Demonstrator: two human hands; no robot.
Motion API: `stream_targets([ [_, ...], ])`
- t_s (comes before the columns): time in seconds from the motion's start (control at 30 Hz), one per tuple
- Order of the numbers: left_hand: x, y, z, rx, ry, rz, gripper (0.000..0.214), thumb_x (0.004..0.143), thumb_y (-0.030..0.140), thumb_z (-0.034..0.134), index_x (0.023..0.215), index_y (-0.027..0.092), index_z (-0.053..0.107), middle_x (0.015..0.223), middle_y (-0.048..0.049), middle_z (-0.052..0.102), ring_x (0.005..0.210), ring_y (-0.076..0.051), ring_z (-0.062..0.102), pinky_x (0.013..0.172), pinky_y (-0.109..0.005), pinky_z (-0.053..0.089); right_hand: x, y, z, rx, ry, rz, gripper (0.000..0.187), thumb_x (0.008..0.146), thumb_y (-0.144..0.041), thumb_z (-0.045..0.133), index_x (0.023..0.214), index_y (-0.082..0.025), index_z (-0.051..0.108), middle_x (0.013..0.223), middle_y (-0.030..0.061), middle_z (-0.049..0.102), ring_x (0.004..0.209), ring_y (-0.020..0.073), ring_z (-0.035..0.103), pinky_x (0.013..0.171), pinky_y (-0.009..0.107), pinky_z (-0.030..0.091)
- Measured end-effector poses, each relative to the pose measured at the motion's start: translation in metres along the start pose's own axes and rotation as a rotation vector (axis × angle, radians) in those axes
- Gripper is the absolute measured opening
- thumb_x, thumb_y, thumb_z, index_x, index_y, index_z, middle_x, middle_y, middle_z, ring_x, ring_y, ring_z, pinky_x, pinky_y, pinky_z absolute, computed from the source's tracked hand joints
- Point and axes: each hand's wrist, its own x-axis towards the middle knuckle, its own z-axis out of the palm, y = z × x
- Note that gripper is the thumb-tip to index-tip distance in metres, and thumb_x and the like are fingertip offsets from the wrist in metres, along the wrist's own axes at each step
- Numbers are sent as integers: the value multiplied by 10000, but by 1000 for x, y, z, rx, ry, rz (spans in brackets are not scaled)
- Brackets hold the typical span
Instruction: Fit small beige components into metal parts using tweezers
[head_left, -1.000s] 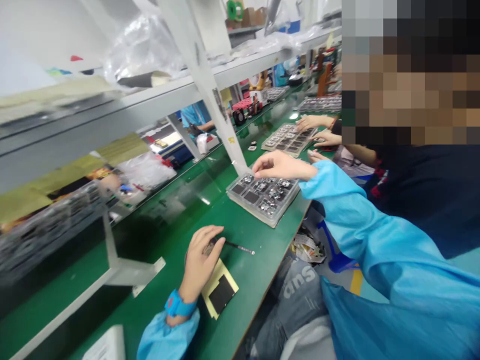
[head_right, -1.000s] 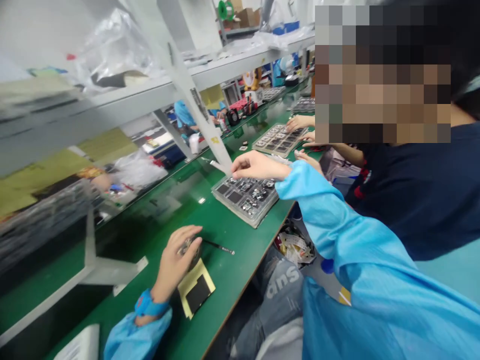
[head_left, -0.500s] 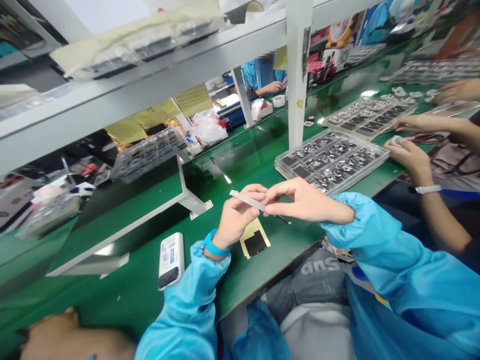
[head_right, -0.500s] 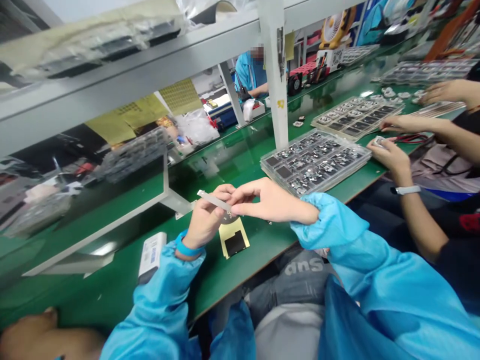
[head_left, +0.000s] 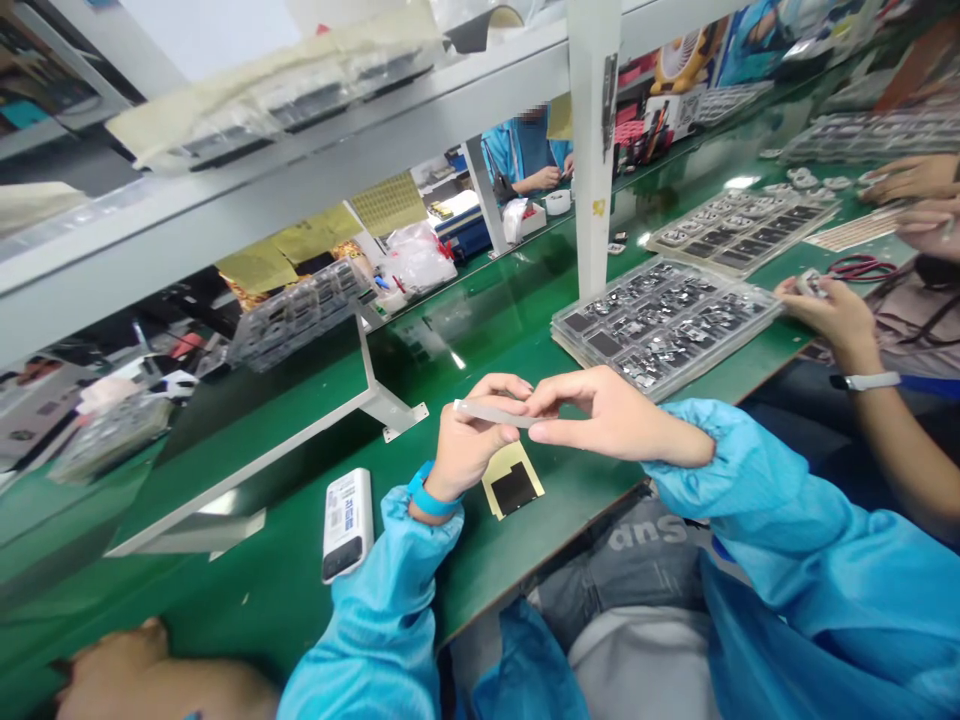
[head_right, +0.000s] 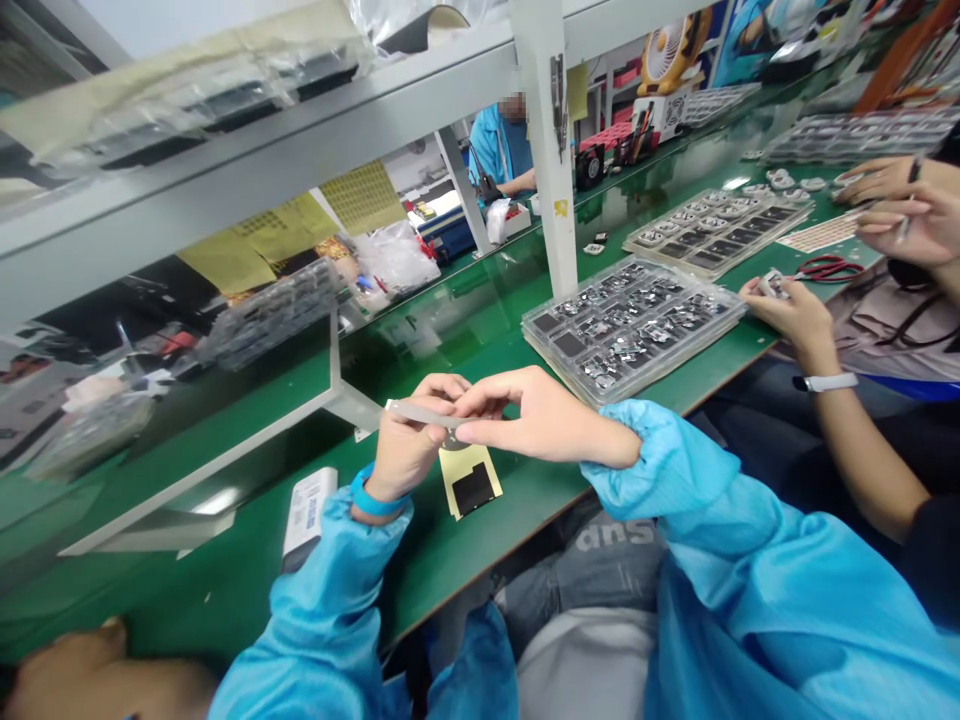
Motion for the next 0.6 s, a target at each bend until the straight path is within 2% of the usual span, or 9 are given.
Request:
stream_targets([
  [0.33, 1, 1, 1, 27, 20, 28, 219, 826, 374, 884, 1039, 328, 862, 1070, -79, 699, 1088, -228, 686, 989, -421, 592, 1, 18, 11, 364, 6, 54, 205, 832, -323, 861, 970, -176, 824, 974, 62, 828, 938, 197, 782, 908, 348, 630],
  [0.5, 0, 2, 1, 58, 26, 19, 229, 795, 398, 905, 1011, 331, 868, 1050, -88, 712, 1070, -248, 687, 979, -456, 591, 0, 25, 16, 438, 7, 135, 247, 820, -349, 874, 975, -166, 814, 962, 66, 819, 860, 160, 751, 844, 317, 619],
  [0.6, -1, 2, -1, 63, 27, 18, 223, 799, 398, 902, 1010, 337, 866, 1057, -87, 714, 1084, -253, 683, 985, -465, 586, -2, 28, 19, 458, -1, 138, 300, 817, -370, 876, 1027, -167, 806, 1013, 75, 815, 908, 172, 755, 865, 331, 617],
])
